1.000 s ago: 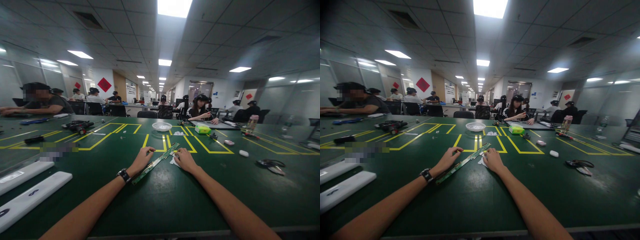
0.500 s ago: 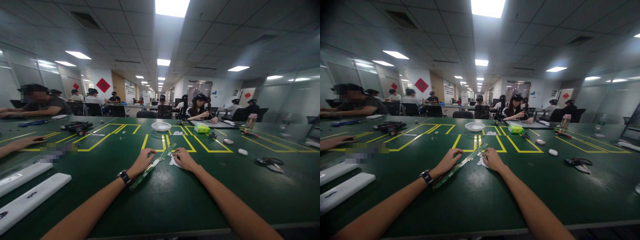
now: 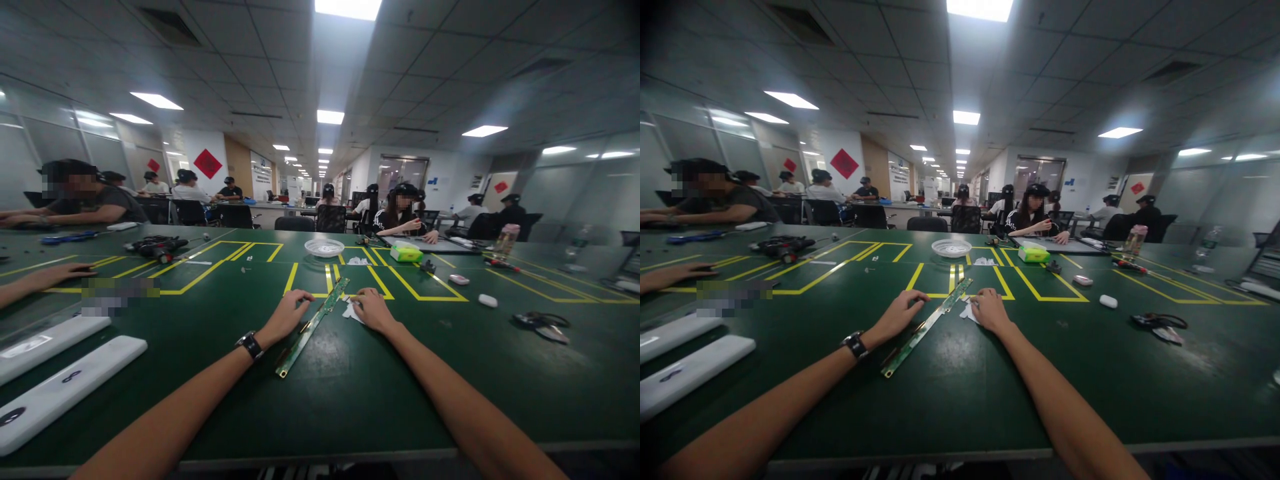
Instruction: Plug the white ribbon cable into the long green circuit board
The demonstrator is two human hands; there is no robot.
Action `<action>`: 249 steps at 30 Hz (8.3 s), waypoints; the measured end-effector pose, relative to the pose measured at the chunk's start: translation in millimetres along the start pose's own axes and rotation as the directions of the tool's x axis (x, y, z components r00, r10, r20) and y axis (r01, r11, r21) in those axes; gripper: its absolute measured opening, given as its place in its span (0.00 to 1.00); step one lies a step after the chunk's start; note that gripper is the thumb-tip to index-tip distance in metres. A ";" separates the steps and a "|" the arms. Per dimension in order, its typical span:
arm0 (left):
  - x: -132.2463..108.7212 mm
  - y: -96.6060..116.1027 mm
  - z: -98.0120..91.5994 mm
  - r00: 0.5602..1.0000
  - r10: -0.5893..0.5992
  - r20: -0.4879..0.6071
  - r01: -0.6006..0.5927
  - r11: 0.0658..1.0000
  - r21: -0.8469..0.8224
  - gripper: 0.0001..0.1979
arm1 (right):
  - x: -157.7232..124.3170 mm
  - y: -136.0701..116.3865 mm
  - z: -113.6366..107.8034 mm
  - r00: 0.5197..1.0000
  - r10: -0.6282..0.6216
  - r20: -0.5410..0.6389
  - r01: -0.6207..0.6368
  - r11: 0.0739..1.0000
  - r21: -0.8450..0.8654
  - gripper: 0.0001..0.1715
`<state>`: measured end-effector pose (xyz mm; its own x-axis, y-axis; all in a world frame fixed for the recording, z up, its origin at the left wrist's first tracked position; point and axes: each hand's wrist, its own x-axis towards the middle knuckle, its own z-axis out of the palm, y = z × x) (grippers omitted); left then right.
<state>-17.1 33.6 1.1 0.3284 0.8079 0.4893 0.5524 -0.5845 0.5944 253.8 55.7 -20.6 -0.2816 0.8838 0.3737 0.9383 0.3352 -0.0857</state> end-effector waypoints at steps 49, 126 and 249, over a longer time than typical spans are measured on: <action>-1.7 -1.1 20.9 0.943 -0.276 0.186 0.332 0.834 -0.442 0.28 | -7.0 -42.3 -12.6 0.996 -0.002 0.090 -0.046 0.853 0.520 0.07; -3.4 -4.0 15.4 0.957 -0.279 0.080 0.288 0.874 -0.392 0.30 | -3.3 -23.6 -14.0 0.987 0.160 0.025 -0.156 0.899 0.409 0.23; -2.8 11.7 16.7 0.911 -0.357 0.208 0.385 0.556 -0.736 0.14 | -10.6 -71.4 -13.2 0.953 -0.047 0.300 -0.274 0.296 0.915 0.16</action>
<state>1.1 25.7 -4.0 0.2612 0.9599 0.1013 -0.1301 -0.0690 0.9891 192.5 18.1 -6.2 -0.3726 0.9243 0.0829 0.1712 0.1562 -0.9728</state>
